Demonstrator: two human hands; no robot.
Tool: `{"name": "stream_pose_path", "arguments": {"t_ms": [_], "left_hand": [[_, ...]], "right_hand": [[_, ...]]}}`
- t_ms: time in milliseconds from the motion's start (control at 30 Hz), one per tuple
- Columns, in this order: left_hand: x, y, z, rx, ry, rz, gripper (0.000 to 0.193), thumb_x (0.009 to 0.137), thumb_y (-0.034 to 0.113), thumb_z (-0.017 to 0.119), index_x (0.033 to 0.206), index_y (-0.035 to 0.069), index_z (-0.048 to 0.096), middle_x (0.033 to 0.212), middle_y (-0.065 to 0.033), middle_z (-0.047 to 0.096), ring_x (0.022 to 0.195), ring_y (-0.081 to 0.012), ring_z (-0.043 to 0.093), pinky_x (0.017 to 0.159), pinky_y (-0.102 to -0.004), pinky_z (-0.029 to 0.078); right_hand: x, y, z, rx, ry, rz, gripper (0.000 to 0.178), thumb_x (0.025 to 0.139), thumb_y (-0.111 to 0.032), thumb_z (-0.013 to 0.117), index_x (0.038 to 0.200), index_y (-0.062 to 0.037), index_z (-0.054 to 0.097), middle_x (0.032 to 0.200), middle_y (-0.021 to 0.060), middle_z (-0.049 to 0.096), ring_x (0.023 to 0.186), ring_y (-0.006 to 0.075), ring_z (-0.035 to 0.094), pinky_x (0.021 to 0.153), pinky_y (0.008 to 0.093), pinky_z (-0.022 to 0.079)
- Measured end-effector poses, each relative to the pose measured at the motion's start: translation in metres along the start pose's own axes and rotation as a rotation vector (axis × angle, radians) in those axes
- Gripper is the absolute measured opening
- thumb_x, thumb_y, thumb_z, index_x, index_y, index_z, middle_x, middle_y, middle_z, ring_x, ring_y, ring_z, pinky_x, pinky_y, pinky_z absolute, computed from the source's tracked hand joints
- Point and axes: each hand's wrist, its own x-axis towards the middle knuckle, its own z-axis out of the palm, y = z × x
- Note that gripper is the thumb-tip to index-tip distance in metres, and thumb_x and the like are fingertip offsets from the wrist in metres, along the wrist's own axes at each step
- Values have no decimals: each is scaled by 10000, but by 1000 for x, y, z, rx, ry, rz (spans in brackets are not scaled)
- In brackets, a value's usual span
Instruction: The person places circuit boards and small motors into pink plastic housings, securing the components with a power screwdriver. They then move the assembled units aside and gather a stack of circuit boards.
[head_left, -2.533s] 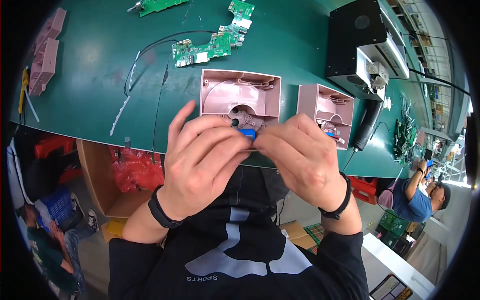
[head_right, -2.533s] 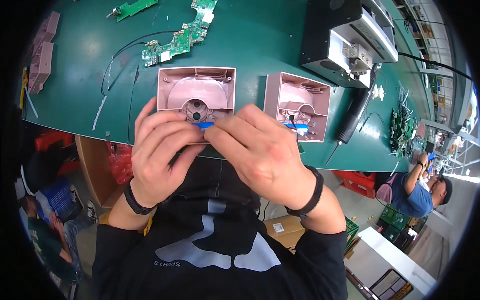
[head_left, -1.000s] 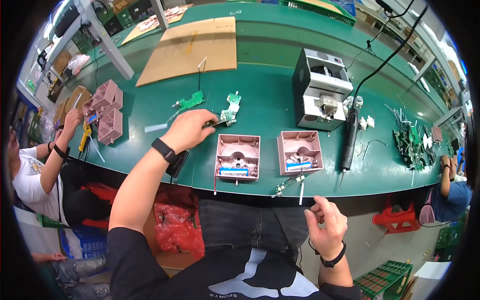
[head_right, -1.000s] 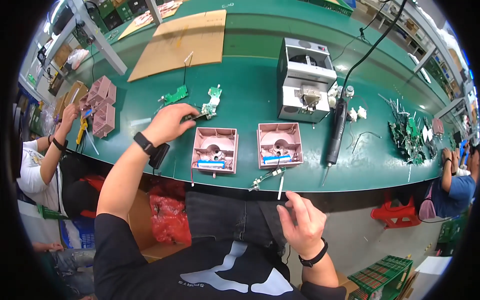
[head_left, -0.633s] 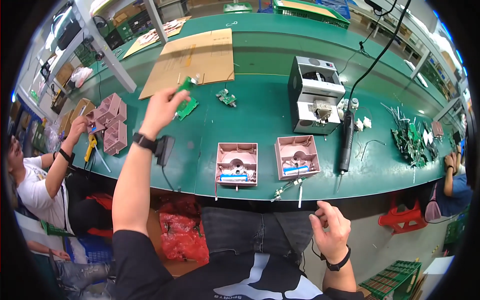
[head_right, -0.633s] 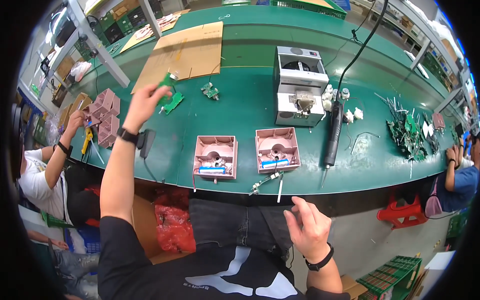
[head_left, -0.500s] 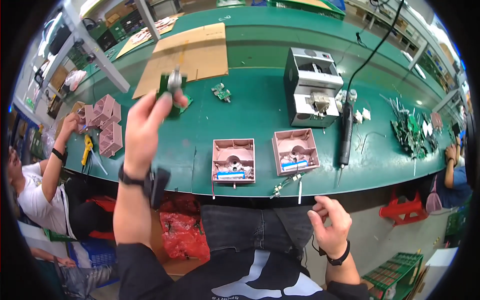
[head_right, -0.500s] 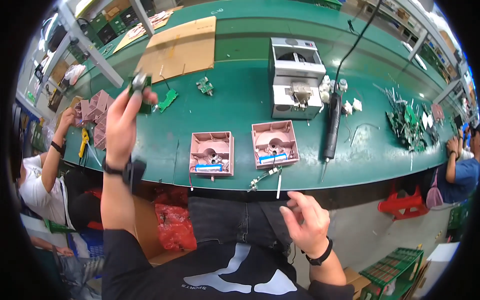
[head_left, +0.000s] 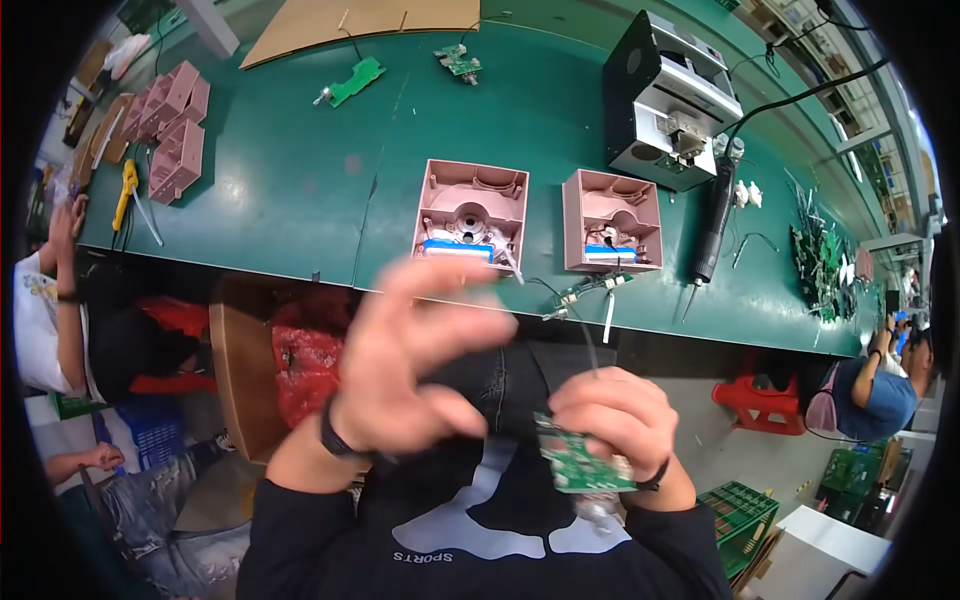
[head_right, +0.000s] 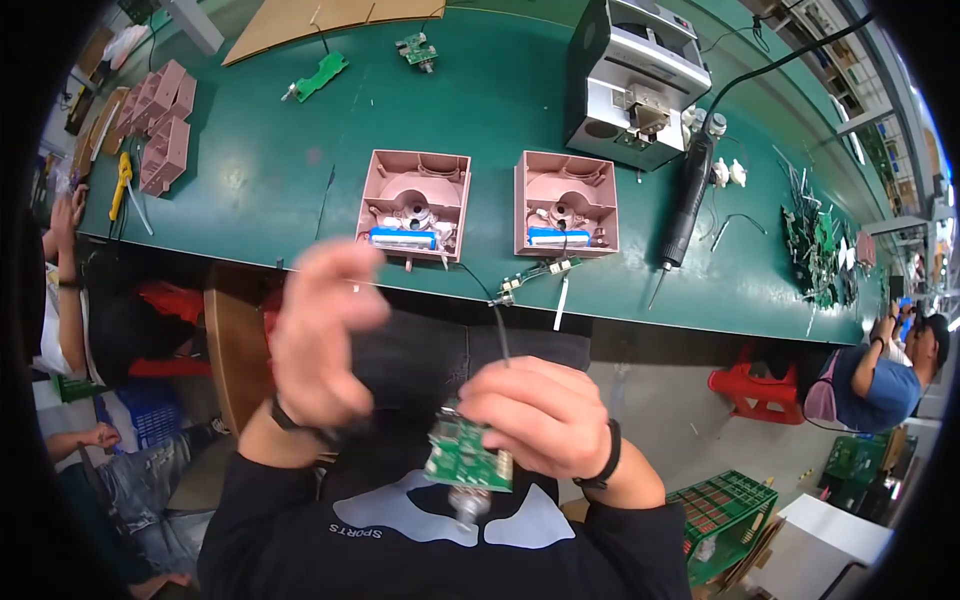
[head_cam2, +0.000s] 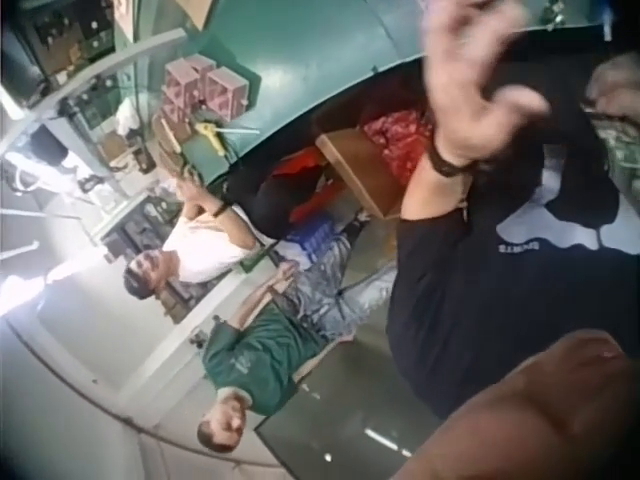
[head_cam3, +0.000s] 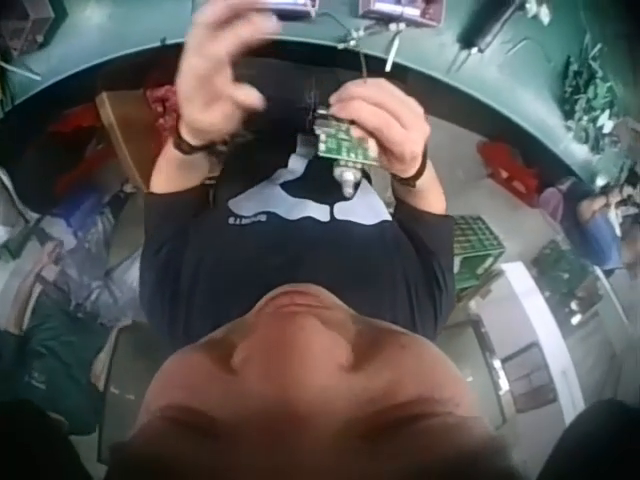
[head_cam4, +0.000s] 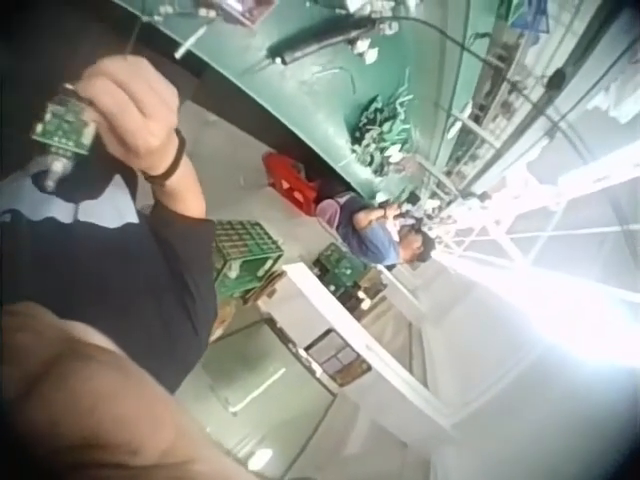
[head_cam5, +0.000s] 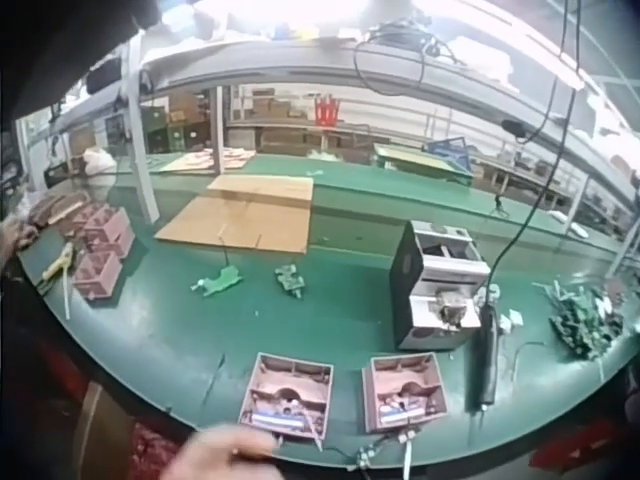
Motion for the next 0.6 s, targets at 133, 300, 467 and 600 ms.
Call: {"name": "stream_pose_path", "arguments": {"t_ms": [133, 300, 467, 600], "left_hand": [[43, -48, -52, 261, -42, -185, 851, 772, 402, 855, 1486, 64, 540, 1550, -218, 462, 1402, -347, 483, 1144, -471, 393], [66, -65, -45, 567, -370, -77, 1002, 689, 284, 906, 1554, 88, 438, 1497, -197, 469, 1334, -383, 521, 1110, -478, 440], [65, -62, -36, 574, -310, -16, 985, 672, 207, 911, 1541, 121, 454, 1381, -189, 487, 1266, -407, 531, 1047, -478, 484], [69, -52, -38, 628, -204, 73, 945, 685, 165, 900, 1528, 136, 472, 1347, -182, 494, 1243, -391, 540, 1015, -464, 497]], "right_hand": [[-3, -20, -8, -9, 73, 67, 214, 895, -168, 744, 971, 30, 719, 971, 158, 712, 770, 313, 716, 673, 366, 595], [20, -20, -3, -42, 42, 28, 206, 875, -133, 762, 983, 34, 710, 962, 157, 709, 758, 307, 711, 666, 362, 592], [29, -15, 7, -33, 41, 40, 235, 843, -82, 785, 1025, 40, 699, 954, 157, 707, 752, 297, 707, 658, 362, 590], [37, -11, 12, -34, 33, 29, 215, 900, -135, 740, 1032, 29, 695, 940, 157, 710, 752, 293, 715, 649, 361, 591]]}}
